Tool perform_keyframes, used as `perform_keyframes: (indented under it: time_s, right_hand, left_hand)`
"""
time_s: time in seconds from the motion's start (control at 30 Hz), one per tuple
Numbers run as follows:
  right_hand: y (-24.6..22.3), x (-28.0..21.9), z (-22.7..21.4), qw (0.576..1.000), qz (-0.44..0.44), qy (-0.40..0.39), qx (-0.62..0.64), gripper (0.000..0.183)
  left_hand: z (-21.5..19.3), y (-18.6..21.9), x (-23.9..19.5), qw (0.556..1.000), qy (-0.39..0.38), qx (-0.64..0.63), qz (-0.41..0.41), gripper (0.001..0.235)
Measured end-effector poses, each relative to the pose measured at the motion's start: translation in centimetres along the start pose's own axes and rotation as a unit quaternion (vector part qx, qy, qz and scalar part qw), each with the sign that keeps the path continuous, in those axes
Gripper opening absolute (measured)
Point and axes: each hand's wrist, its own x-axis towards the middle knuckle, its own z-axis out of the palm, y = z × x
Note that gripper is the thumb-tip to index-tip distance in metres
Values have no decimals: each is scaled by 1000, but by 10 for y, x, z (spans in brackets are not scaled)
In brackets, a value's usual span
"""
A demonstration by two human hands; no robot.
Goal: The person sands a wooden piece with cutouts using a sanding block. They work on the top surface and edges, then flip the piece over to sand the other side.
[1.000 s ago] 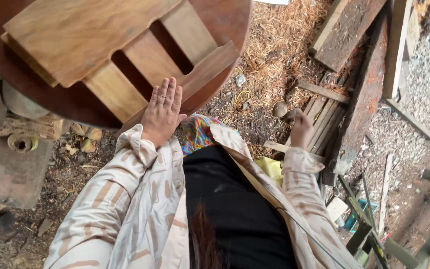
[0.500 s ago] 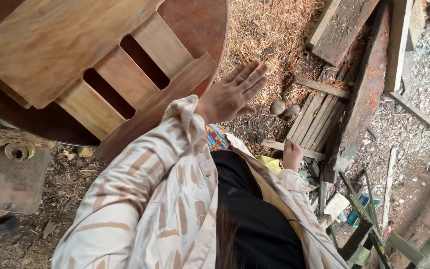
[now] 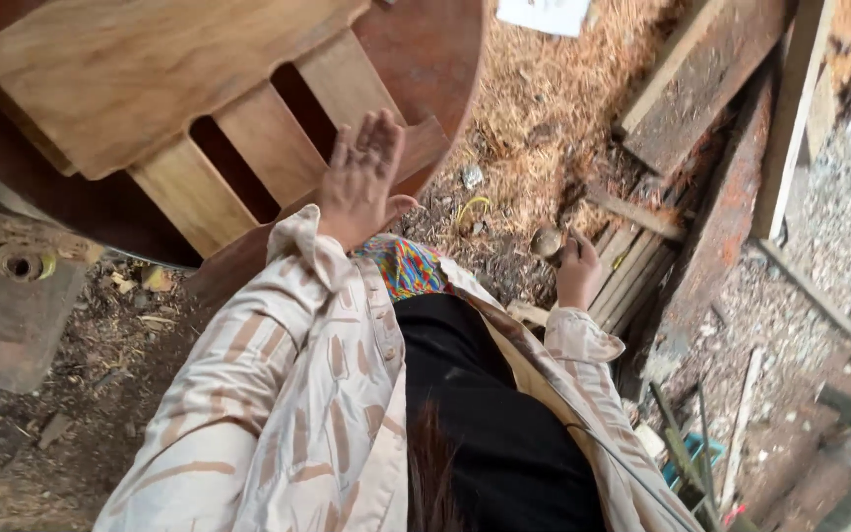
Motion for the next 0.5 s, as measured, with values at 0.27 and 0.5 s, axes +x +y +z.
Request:
perform_keyframes:
  time_s: [0.27,0.5]
  right_hand:
    - [-230,27,50,932,-232,-129,246,29]
    - [-317,-53,152,697,-707,-112,-30,32]
  left_hand:
    - [-12,-38,-91,983,57,27,-171,102]
    - [-17,-61,-155,853,52,53,-516,88]
